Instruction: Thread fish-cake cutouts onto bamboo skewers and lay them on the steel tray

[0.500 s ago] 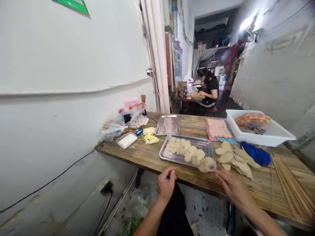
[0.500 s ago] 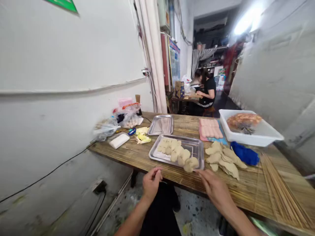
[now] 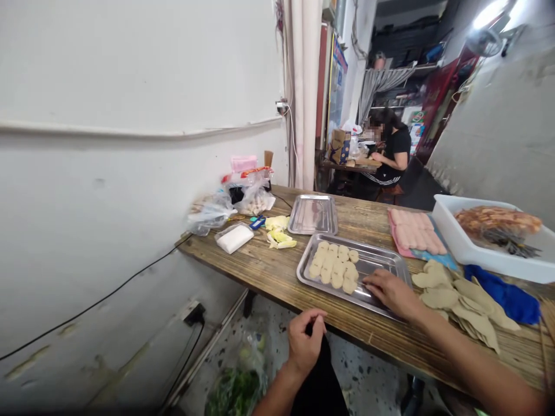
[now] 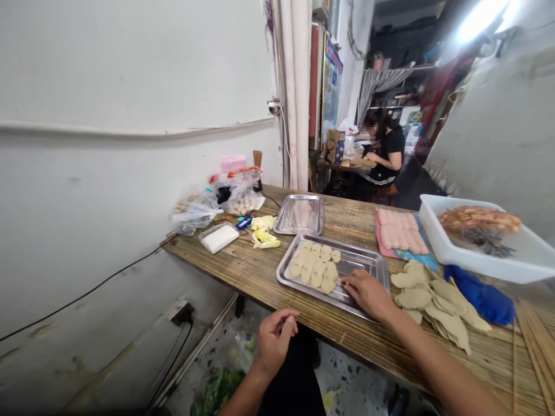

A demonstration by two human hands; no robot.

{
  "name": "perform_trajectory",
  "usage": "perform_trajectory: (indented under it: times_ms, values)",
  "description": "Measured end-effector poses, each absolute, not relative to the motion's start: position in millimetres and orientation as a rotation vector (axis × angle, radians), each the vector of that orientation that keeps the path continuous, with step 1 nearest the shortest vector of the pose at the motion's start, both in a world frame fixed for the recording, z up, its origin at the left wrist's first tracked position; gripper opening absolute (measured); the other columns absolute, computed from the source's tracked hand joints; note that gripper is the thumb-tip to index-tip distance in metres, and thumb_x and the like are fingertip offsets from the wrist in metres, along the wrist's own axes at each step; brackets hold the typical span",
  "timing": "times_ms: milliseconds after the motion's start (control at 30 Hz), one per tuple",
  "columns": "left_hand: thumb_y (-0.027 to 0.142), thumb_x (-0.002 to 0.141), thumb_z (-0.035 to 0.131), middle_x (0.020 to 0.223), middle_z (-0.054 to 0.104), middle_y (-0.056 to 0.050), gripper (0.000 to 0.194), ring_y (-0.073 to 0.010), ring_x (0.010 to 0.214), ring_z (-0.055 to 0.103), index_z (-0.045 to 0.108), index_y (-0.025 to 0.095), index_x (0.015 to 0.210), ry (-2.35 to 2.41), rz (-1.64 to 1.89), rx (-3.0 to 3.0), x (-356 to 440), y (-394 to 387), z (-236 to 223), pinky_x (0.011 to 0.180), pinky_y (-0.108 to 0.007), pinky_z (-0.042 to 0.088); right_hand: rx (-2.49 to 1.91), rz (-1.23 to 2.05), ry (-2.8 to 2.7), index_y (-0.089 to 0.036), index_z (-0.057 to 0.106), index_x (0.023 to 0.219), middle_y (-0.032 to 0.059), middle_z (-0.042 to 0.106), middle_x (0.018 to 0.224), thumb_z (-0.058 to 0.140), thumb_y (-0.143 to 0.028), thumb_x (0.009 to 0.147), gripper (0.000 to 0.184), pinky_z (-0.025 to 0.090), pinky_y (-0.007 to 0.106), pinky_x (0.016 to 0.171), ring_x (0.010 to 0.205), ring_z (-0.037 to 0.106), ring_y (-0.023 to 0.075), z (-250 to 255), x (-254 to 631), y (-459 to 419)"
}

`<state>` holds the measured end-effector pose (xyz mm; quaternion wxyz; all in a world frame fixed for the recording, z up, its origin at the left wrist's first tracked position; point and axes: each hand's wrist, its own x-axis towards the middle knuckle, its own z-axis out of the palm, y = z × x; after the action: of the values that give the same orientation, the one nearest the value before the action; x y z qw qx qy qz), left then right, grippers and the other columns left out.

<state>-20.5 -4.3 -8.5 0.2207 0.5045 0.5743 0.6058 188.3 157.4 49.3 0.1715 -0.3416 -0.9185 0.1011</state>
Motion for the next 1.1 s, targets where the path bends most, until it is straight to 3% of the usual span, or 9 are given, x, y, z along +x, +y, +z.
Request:
perform_trajectory:
  times_ms: [200, 400, 500, 567, 667, 733, 767, 833, 1100]
  values:
    - [0.015, 0.078, 0.049, 0.071, 0.064, -0.003, 0.016, -0.0132, 0.069, 0.059, 0.063, 0.018, 0.086, 1.627, 1.701, 1.703, -24.4, -6.1, 15.5, 0.067, -0.026, 0.048, -1.061, 0.097, -2.431, -0.017, 0.066, 0.094, 0.0095, 0.061, 0.085, 0.047, -0.028, 0.086, 0.023, 0.046, 0.037, 0.072, 0.079, 0.057, 0.0227, 47.9, 204.9, 125.6]
    - [0.017, 0.076, 0.055, 0.115, 0.059, -0.01, 0.043, -0.0223, 0.112, 0.05, 0.051, 0.018, 0.119, 1.447, 1.426, 2.217, -8.2, 1.0, 33.4, 0.099, -0.044, 0.036, -1.211, -0.1, -2.144, -0.016, 0.062, 0.096, 0.0108, 0.062, 0.087, 0.046, -0.029, 0.087, 0.022, 0.047, 0.037, 0.074, 0.081, 0.058, 0.0225, 42.3, 273.6, 41.7]
    - [0.015, 0.078, 0.053, 0.104, 0.065, -0.007, 0.031, -0.0187, 0.101, 0.057, 0.058, 0.02, 0.108, 1.347, 1.451, 2.169, 15.2, 2.2, 33.6, 0.091, -0.037, 0.044, -1.645, -0.33, -1.915, -0.019, 0.062, 0.093, 0.009, 0.065, 0.089, 0.039, -0.036, 0.089, 0.029, 0.046, 0.034, 0.083, 0.085, 0.06, 0.0214, 44.6, 331.9, 11.2]
    - [0.014, 0.079, 0.052, 0.092, 0.067, -0.005, 0.022, -0.0162, 0.089, 0.06, 0.063, 0.021, 0.096, 1.315, 1.436, 2.1, 33.9, 2.0, 35.2, 0.082, -0.031, 0.048, -1.891, -0.401, -1.76, -0.014, 0.063, 0.095, 0.0131, 0.065, 0.092, 0.039, -0.034, 0.089, 0.032, 0.044, 0.037, 0.085, 0.09, 0.059, 0.0251, 49.3, 373.9, -1.5]
    - [0.017, 0.081, 0.052, 0.081, 0.068, -0.003, 0.015, -0.0144, 0.078, 0.061, 0.065, 0.021, 0.085, 1.236, 1.295, 2.102, 64.9, 0.9, 41.7, 0.073, -0.028, 0.049, -2.172, -0.424, -1.595, -0.008, 0.064, 0.093, 0.0169, 0.065, 0.09, 0.043, -0.029, 0.088, 0.03, 0.044, 0.039, 0.084, 0.09, 0.059, 0.0271, 53.7, 429.5, -10.4]
    - [0.019, 0.081, 0.052, 0.077, 0.068, -0.002, 0.014, -0.0137, 0.074, 0.061, 0.066, 0.021, 0.083, 1.166, 1.204, 2.141, 86.8, -0.8, 46.6, 0.07, -0.027, 0.048, -2.29, -0.366, -1.553, -0.01, 0.063, 0.095, 0.0129, 0.064, 0.096, 0.049, -0.028, 0.087, 0.024, 0.045, 0.039, 0.082, 0.091, 0.059, 0.0229, 51.5, 454.9, -10.0]
    - [0.02, 0.081, 0.052, 0.077, 0.068, -0.002, 0.014, -0.0136, 0.074, 0.061, 0.066, 0.021, 0.083, 1.133, 1.169, 2.166, 97.6, -2.0, 48.4, 0.07, -0.027, 0.048, -2.326, -0.323, -1.547, -0.014, 0.061, 0.097, 0.0069, 0.064, 0.098, 0.052, -0.03, 0.087, 0.021, 0.046, 0.039, 0.08, 0.089, 0.06, 0.0186, 48.8, 463.3, -8.3]
    - [0.021, 0.081, 0.052, 0.078, 0.068, -0.002, 0.014, -0.0134, 0.074, 0.061, 0.066, 0.021, 0.084, 1.077, 1.112, 2.218, 117.6, -4.2, 50.2, 0.07, -0.027, 0.048, -2.353, -0.223, -1.551, -0.015, 0.06, 0.098, 0.0043, 0.063, 0.099, 0.053, -0.031, 0.087, 0.02, 0.049, 0.037, 0.076, 0.086, 0.061, 0.016, 41.4, 472.7, -2.8]
    - [0.024, 0.083, 0.048, 0.089, 0.068, -0.006, 0.02, -0.0165, 0.084, 0.061, 0.064, 0.02, 0.094, 1.203, 1.075, 2.384, 161.6, 23.9, 48.0, 0.079, -0.034, 0.048, -2.131, -0.004, -1.422, -0.016, 0.057, 0.107, 0.0056, 0.061, 0.105, 0.052, -0.029, 0.088, 0.024, 0.051, 0.035, 0.073, 0.086, 0.061, 0.0164, 19.6, 482.3, 17.6]
